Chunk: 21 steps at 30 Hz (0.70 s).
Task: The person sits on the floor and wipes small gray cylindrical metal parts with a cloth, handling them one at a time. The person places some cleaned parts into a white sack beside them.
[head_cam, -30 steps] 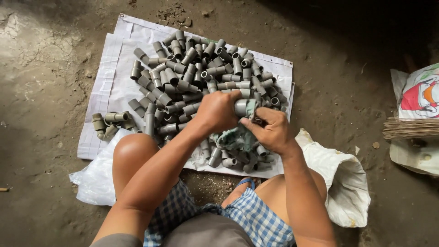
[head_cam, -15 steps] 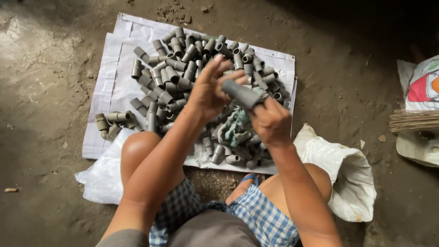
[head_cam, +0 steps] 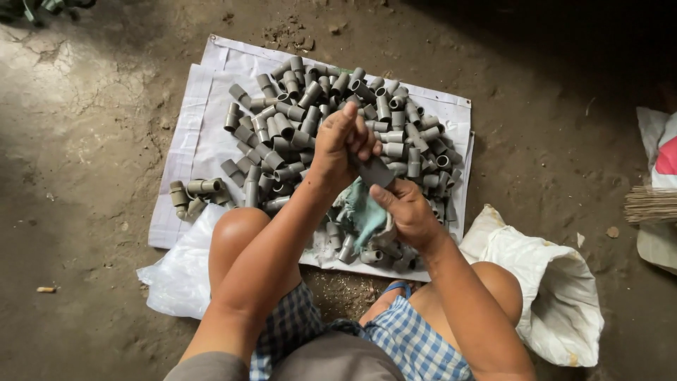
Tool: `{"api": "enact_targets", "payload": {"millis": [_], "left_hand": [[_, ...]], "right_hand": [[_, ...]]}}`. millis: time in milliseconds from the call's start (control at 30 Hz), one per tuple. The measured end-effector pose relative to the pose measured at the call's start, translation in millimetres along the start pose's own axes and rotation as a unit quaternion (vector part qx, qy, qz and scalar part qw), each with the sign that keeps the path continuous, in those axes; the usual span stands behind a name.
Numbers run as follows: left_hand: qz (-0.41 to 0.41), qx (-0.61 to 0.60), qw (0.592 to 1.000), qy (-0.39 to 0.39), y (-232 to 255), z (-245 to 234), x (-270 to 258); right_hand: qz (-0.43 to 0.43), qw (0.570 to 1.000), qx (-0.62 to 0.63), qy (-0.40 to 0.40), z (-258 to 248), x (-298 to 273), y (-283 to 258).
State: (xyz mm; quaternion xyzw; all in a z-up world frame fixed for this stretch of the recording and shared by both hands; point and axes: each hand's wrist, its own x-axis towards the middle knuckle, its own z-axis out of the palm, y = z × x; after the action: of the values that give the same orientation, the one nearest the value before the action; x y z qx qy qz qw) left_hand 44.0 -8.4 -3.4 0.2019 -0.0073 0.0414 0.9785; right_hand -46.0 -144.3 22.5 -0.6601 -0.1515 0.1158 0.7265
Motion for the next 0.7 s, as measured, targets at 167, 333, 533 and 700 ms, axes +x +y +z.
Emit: {"api": "enact_targets", "payload": {"millis": [167, 333, 533, 700], "left_hand": [[-0.047, 0.055, 0.993, 0.094, 9, 16, 1], [-0.118, 0.038, 0.969, 0.213, -8, 5, -4], [-0.005, 0.062, 0.997, 0.041, 8, 17, -17], [0.019, 0.041, 0.996, -0.070, 20, 16, -13]], "right_hand": [[-0.097, 0.965, -0.228, 0.084, -10, 12, 7], [-0.229, 0.729, -0.642, 0.064, -49, 21, 80], [0.015, 0.995, -0.101, 0.021, -7, 17, 19], [0.116, 0.974, 0.187, 0.057, 0, 10, 14]]}}
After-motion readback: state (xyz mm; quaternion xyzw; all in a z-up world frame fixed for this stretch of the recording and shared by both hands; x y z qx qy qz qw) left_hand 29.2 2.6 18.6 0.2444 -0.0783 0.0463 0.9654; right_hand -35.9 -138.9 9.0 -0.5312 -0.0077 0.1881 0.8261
